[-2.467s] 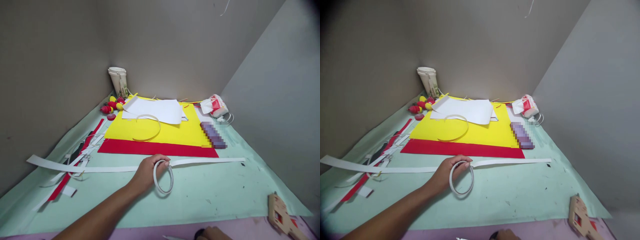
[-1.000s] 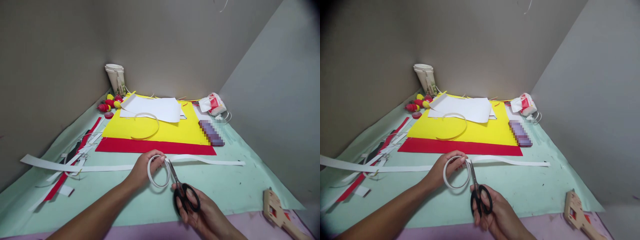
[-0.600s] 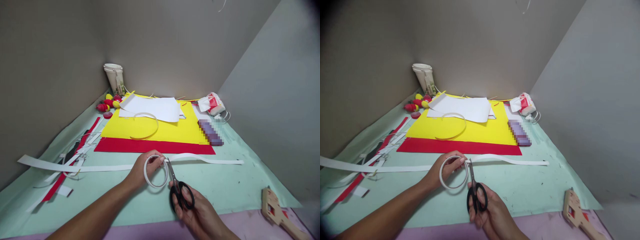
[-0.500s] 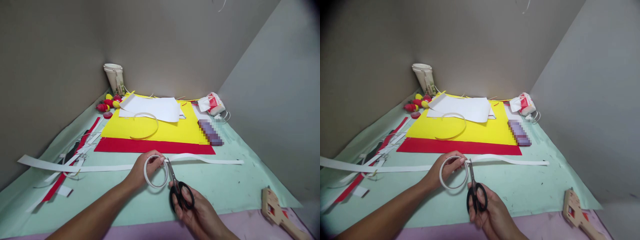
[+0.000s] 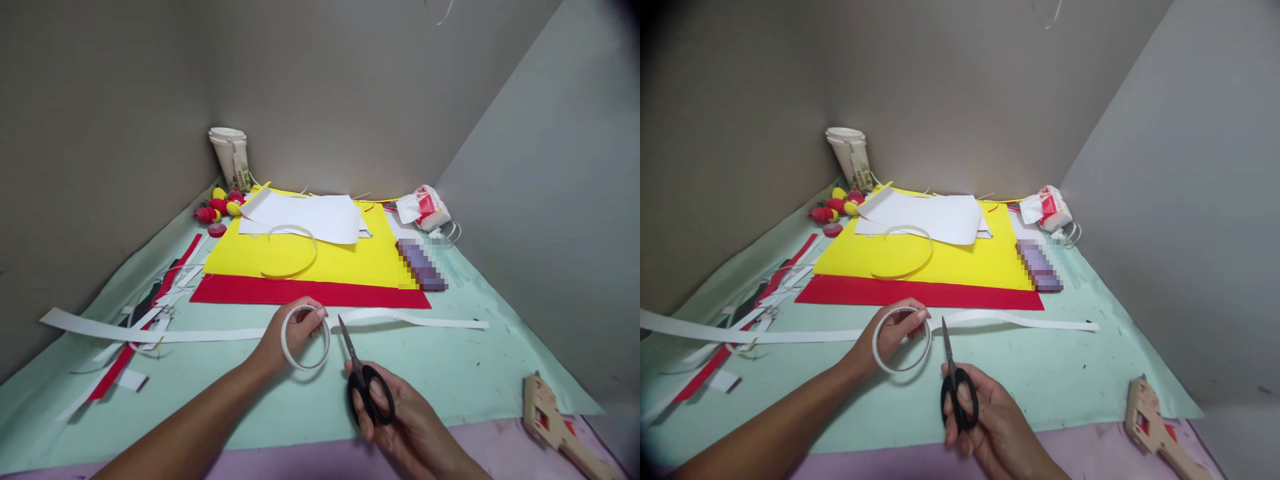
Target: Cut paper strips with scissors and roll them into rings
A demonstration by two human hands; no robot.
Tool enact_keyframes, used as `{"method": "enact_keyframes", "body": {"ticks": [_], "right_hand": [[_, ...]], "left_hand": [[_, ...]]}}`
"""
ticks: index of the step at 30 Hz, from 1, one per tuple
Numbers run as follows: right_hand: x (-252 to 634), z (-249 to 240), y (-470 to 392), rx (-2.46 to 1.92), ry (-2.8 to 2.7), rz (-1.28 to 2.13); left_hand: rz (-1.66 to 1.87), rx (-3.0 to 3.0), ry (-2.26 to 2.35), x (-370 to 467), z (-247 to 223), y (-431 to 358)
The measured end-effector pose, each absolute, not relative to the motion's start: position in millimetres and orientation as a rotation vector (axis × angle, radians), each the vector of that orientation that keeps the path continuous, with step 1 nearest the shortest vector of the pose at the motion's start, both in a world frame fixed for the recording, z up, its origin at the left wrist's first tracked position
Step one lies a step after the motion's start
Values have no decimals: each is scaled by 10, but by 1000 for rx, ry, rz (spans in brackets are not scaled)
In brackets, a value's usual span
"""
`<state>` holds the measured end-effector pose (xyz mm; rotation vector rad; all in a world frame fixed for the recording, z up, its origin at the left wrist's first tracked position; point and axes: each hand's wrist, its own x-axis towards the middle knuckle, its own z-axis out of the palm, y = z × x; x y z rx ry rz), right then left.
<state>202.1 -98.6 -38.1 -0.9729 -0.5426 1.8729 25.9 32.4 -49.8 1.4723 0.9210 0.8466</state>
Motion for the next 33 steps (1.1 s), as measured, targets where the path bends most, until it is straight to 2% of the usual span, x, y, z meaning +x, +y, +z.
{"method": "enact_keyframes", "body": {"ticks": [12,16,23,29,33], "right_hand": [[2556,-124,-984,-1645,-1136,1524],[2611,-38,-1115,-1730,-1662,1405],[2378,5,-1188,-1635,-2446,801],[2239,-167,-700,-1581,-2394,178],[2187,-428,-435,-1572,-2504,-20]], "left_hand": [[727,1762,1084,282,-507,226],[764,1757,1073,294,-493,218],[757,2104,1104,296,-421,126],[808,2426,1002,296,-484,69],[805,2525,1024,301,-529,59]]}}
